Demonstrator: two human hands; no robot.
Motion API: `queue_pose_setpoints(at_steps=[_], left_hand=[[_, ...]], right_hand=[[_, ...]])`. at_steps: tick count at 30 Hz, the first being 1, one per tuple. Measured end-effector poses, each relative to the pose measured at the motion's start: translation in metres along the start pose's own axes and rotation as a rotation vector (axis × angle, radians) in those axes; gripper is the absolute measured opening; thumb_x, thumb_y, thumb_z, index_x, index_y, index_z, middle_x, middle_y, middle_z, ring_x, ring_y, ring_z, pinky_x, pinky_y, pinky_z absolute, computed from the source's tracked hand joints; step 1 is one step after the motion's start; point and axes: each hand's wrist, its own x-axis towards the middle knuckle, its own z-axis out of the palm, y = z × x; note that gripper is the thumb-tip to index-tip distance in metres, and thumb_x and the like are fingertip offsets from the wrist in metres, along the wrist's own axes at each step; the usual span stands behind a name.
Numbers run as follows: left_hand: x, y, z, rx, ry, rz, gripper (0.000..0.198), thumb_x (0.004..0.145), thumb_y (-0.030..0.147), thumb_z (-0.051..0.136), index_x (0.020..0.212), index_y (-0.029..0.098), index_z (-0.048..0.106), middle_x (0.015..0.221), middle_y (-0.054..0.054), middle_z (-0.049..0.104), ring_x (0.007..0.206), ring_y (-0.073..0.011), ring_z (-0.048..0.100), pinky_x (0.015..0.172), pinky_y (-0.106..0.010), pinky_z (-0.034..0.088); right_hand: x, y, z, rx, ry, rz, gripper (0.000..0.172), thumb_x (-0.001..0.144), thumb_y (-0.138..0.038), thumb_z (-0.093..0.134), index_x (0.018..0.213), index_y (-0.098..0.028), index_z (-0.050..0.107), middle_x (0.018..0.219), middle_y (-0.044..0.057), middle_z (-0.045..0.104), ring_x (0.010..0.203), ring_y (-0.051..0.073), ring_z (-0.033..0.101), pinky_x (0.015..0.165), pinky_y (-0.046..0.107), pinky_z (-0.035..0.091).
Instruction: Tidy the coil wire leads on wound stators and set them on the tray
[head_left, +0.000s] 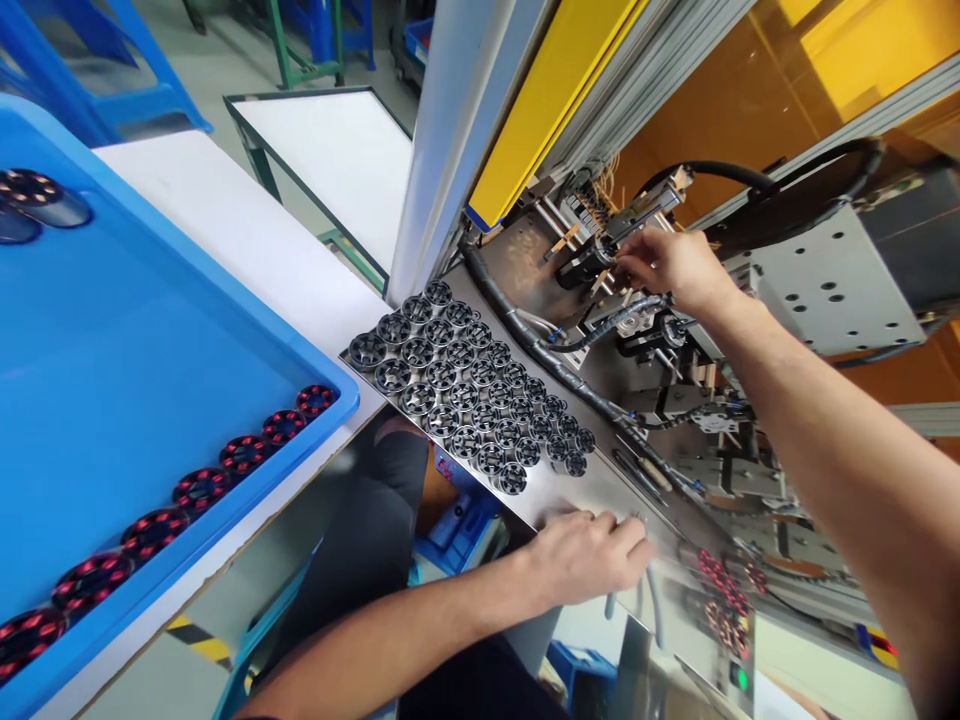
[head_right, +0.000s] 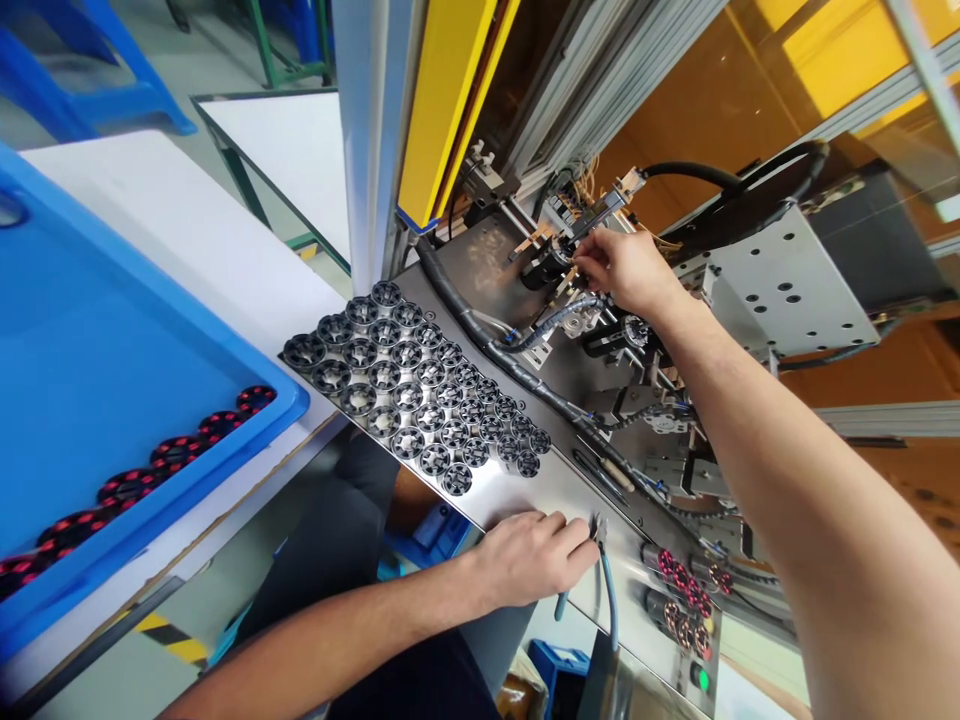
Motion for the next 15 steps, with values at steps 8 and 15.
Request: queue_pose_setpoints(at_steps=[8,15], left_hand=[[-0.002,0.002,-0.002,-0.001,0.056,-0.019,0.021,0.114,0.013,0.076,0.096,0.021,0.067,0.091,-0.001,0.064,0.070,-0.0156,0.073,0.053,-0.031,0.057],[-0.001,0.000,-0.006,-0.003,0.046,-0.002,0.021,0.113,0.013,0.075,0.094,0.021,0.070,0.089,-0.002,0.065,0.068,-0.0158,0.071,0.051,-0.029,0.058]], right_hand=[[0.004,-0.003,-0.004,-0.057,-0.007,-0.068,0.010,0.120,-0.026,0.080,0.127,-0.022,0.085,0.111,0.003,0.095,0.094,0.017,0.071,0.101,0.039,0.059],[0.003,-0.012,-0.015,0.028,-0.033,-0.069,0.005,0.120,-0.026,0.088,0.118,-0.021,0.086,0.094,-0.004,0.089,0.084,0.012,0.074,0.096,0.032,0.061]])
